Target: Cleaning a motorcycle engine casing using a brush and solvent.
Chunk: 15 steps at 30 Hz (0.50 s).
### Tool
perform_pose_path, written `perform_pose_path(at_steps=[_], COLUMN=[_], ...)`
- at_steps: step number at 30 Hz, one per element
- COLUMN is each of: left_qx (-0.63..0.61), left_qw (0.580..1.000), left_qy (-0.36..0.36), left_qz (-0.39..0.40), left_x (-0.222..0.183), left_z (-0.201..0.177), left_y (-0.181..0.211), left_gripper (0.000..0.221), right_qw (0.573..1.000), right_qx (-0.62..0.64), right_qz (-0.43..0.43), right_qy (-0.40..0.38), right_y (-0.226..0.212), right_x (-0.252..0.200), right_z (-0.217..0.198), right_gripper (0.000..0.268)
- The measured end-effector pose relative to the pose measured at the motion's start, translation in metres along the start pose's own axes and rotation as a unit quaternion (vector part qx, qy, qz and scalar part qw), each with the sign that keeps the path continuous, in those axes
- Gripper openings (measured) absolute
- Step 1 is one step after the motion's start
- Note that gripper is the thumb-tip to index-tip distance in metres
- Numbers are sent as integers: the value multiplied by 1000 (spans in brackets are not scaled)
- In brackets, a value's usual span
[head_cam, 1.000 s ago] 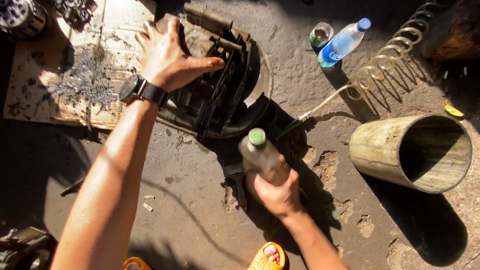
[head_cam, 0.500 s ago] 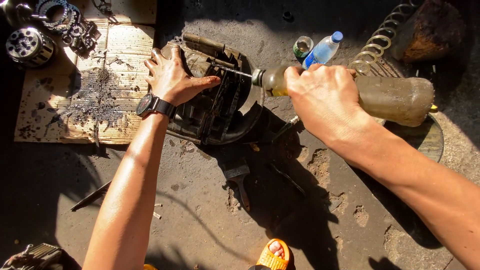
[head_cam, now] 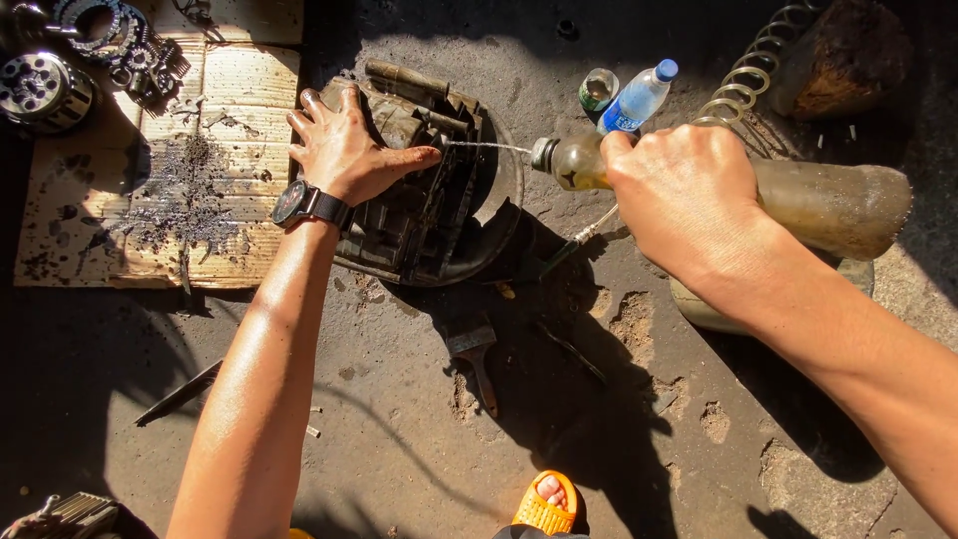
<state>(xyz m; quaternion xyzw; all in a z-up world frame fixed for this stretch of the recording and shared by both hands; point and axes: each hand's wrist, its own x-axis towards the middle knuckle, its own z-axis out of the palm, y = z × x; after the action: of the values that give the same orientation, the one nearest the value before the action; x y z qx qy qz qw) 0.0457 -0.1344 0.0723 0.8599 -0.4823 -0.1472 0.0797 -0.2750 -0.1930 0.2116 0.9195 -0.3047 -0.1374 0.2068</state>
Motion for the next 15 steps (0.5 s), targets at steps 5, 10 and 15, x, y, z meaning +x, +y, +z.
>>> perform_pose_path(at_steps=[5, 10, 15], left_qx=[7, -2, -5], left_qw=[1000, 1000, 1000], left_qy=[-1, 2, 7], left_qz=[0, 14, 29], left_x=[2, -1, 2], left_z=[3, -1, 3], left_y=[3, 4, -9], left_gripper=[144, 142, 142], right_qw=[1000, 1000, 1000], right_qx=[-8, 1, 14], right_qz=[2, 7, 7], right_qy=[-7, -12, -2], right_y=[7, 10, 10], right_x=[-4, -7, -11], right_z=[3, 8, 14], right_gripper=[21, 21, 27])
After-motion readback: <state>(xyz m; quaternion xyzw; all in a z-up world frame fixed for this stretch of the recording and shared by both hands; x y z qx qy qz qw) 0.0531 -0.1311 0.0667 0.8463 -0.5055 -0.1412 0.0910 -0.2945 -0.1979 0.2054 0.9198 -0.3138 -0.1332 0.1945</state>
